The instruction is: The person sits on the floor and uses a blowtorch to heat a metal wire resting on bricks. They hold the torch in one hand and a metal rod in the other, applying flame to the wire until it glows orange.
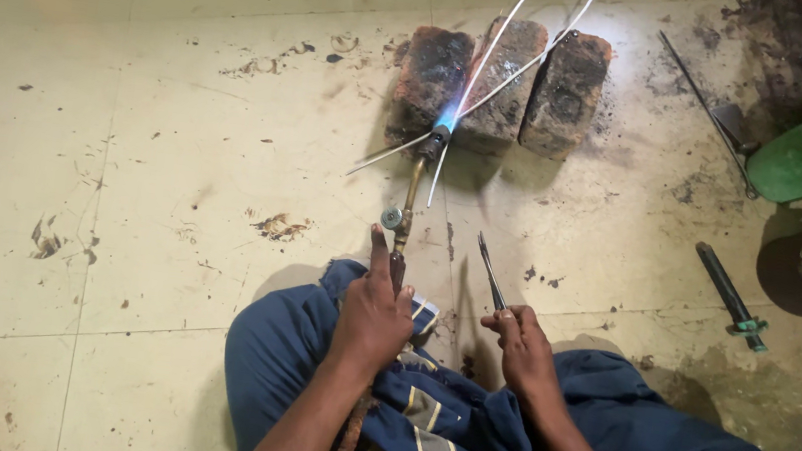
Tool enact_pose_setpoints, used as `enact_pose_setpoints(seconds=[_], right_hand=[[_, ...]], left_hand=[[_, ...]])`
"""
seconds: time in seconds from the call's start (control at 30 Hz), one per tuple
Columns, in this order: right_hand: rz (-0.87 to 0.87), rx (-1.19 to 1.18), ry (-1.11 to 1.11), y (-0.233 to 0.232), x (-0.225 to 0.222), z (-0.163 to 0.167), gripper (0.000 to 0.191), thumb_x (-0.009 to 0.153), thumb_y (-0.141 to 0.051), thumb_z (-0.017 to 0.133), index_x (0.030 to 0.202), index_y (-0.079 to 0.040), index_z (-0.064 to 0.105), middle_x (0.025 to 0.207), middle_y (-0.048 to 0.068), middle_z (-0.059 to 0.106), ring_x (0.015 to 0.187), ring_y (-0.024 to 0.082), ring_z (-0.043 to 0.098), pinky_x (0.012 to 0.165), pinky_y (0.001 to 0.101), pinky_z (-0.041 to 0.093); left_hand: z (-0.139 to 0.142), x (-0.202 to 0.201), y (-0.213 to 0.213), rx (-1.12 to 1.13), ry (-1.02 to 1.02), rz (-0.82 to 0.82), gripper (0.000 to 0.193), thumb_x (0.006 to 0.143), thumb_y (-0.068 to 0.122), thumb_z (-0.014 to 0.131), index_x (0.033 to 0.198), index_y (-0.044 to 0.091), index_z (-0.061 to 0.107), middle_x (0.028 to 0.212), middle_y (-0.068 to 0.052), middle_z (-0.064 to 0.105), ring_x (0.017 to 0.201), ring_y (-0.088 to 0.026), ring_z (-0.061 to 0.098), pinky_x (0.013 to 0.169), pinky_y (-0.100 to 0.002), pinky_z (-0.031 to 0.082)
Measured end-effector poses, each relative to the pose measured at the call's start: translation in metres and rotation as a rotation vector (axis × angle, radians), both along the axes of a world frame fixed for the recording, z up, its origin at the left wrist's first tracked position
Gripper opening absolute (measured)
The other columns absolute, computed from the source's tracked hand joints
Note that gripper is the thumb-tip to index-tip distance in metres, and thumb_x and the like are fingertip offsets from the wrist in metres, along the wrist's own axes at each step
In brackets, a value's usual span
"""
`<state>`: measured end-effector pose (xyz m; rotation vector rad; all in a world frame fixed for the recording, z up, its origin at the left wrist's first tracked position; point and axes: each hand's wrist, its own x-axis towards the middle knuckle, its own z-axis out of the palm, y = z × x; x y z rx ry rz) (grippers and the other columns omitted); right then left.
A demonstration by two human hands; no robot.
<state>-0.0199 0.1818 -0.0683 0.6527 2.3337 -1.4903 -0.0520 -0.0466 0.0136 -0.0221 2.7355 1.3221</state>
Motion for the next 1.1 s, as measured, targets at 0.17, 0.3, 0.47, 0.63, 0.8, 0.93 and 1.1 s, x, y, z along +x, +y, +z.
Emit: enact_pose_setpoints(seconds=[0.17,0.3,0.47,0.63,0.8,0.93,1.1], right_hand=[[0.033,-0.003,0.045,-0.002,-0.003,0.000,0.034,0.105,-0.033,0.043,0.114,-0.005,0.062,0.112,0.008,0.079,0.103,0.018,0.071,0.091,0.0347,0.054],[0.035,0.079,-0.031,-0.002,-0.003,0.002,0.035,0.106,-0.034,0.042,0.115,-0.006,0.063,0.112,0.005,0.080,0.096,0.024,0.070,0.089,0.0361,0.056],[0.022,0.081,0.038,-0.001,-0.003,-0.001,0.035,0.105,-0.034,0.043,0.115,-0.005,0.061,0.111,0.008,0.080,0.105,0.024,0.074,0.092,0.0371,0.055],[0.049,0.112,0.055,0.001,-0.002,-0.006,0.035,0.106,-0.034,0.043,0.117,-0.005,0.060,0.113,0.009,0.079,0.109,0.025,0.073,0.095,0.0383,0.054],[0.032,0.143,0.068,0.000,-0.003,-0.006,0.034,0.105,-0.033,0.045,0.116,-0.005,0.061,0.112,0.010,0.079,0.109,0.028,0.074,0.094,0.0392,0.054],[0.042,0.166,0.082,0.000,-0.003,-0.005,0.033,0.105,-0.032,0.045,0.116,-0.005,0.061,0.111,0.010,0.079,0.108,0.028,0.074,0.094,0.0400,0.055],[0.042,0.164,0.096,0.000,-0.003,-0.006,0.033,0.106,-0.031,0.045,0.116,-0.003,0.059,0.111,0.012,0.079,0.110,0.029,0.074,0.094,0.0396,0.055]], left_hand=[[0.001,-0.003,-0.001,-0.037,-0.068,-0.045,0.098,0.093,0.009,0.061,0.161,0.004,-0.008,0.082,-0.025,0.072,0.075,-0.041,0.073,0.077,-0.047,0.060],[-0.003,-0.004,0.000,-0.056,-0.038,-0.061,0.098,0.094,0.010,0.061,0.161,0.004,-0.010,0.082,-0.024,0.072,0.075,-0.040,0.074,0.076,-0.045,0.060],[-0.010,-0.003,0.002,-0.038,0.021,-0.042,0.099,0.094,0.009,0.062,0.161,0.005,-0.010,0.083,-0.024,0.072,0.076,-0.041,0.074,0.075,-0.047,0.060],[-0.015,-0.003,0.002,-0.052,0.056,-0.057,0.100,0.094,0.009,0.063,0.161,0.006,-0.012,0.089,-0.025,0.071,0.079,-0.041,0.074,0.075,-0.048,0.059],[-0.017,-0.005,0.002,-0.034,0.086,-0.053,0.101,0.092,0.007,0.064,0.161,0.005,-0.010,0.092,-0.027,0.070,0.079,-0.042,0.073,0.076,-0.048,0.059],[-0.014,-0.004,0.003,-0.088,0.092,-0.061,0.100,0.092,0.007,0.065,0.160,0.000,-0.007,0.084,-0.027,0.070,0.077,-0.043,0.071,0.078,-0.050,0.057],[-0.009,-0.005,0.005,-0.061,0.052,-0.051,0.099,0.092,0.007,0.063,0.160,-0.001,-0.008,0.088,-0.027,0.070,0.079,-0.042,0.073,0.079,-0.048,0.058]])
